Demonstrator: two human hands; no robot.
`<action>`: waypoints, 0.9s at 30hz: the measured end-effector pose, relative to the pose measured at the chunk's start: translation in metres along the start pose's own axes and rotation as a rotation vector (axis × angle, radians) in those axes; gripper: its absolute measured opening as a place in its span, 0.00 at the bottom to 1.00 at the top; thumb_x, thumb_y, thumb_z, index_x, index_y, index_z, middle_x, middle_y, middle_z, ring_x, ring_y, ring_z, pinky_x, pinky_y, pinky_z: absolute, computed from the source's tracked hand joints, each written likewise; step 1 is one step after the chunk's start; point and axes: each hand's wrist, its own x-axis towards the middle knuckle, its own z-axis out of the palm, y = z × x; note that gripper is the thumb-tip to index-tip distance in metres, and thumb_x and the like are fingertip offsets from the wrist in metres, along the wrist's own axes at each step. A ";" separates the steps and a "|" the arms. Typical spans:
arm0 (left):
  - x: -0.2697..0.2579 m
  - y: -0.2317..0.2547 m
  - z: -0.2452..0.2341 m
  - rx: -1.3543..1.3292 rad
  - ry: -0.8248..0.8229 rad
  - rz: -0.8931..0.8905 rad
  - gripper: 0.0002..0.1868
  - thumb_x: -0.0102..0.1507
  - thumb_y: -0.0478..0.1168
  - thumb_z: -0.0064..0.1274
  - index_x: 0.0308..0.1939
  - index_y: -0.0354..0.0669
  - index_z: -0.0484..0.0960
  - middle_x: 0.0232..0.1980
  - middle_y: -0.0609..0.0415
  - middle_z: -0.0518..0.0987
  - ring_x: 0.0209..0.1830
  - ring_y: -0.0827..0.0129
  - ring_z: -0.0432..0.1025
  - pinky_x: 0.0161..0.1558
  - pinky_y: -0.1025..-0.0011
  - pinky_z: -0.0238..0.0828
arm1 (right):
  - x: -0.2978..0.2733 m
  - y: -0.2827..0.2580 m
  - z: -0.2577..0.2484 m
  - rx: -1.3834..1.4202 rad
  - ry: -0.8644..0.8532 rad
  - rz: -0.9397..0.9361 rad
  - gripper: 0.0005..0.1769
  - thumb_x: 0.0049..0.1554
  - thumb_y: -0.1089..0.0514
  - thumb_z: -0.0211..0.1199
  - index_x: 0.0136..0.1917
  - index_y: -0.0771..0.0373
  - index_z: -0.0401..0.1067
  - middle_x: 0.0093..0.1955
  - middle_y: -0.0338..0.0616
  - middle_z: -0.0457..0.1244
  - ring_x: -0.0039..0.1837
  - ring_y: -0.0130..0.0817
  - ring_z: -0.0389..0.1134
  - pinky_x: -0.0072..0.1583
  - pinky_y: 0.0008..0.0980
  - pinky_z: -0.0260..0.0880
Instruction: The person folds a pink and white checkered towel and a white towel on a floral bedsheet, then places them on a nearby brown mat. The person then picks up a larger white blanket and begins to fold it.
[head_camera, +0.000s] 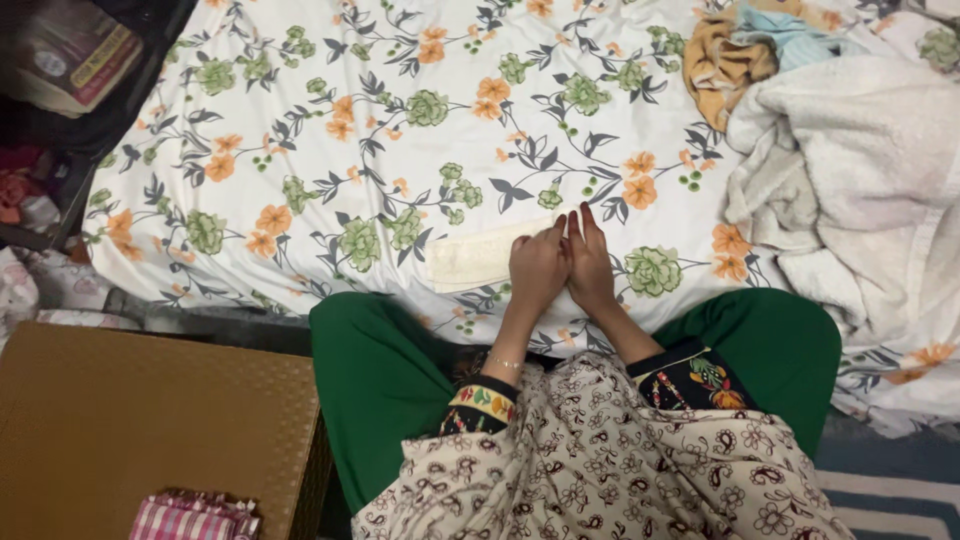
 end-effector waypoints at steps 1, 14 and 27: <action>0.006 -0.002 -0.003 -0.031 -0.035 -0.026 0.22 0.68 0.39 0.46 0.67 0.44 0.77 0.58 0.47 0.81 0.58 0.54 0.75 0.64 0.52 0.70 | -0.001 0.001 0.000 -0.002 0.011 0.011 0.31 0.63 0.64 0.58 0.77 0.73 0.58 0.78 0.68 0.51 0.72 0.65 0.58 0.69 0.49 0.61; 0.000 -0.027 -0.015 0.411 0.021 0.242 0.30 0.67 0.52 0.47 0.71 0.46 0.70 0.78 0.43 0.61 0.79 0.50 0.54 0.74 0.39 0.43 | 0.004 -0.004 0.011 0.033 0.096 0.132 0.22 0.57 0.68 0.59 0.65 0.67 0.73 0.78 0.58 0.58 0.70 0.54 0.62 0.69 0.44 0.64; 0.010 -0.068 0.004 0.185 -0.004 0.179 0.28 0.69 0.39 0.40 0.74 0.45 0.67 0.76 0.57 0.69 0.79 0.59 0.57 0.77 0.43 0.39 | 0.008 -0.013 0.019 -0.396 -0.078 -0.306 0.20 0.53 0.67 0.59 0.60 0.75 0.72 0.76 0.51 0.59 0.82 0.51 0.53 0.78 0.59 0.52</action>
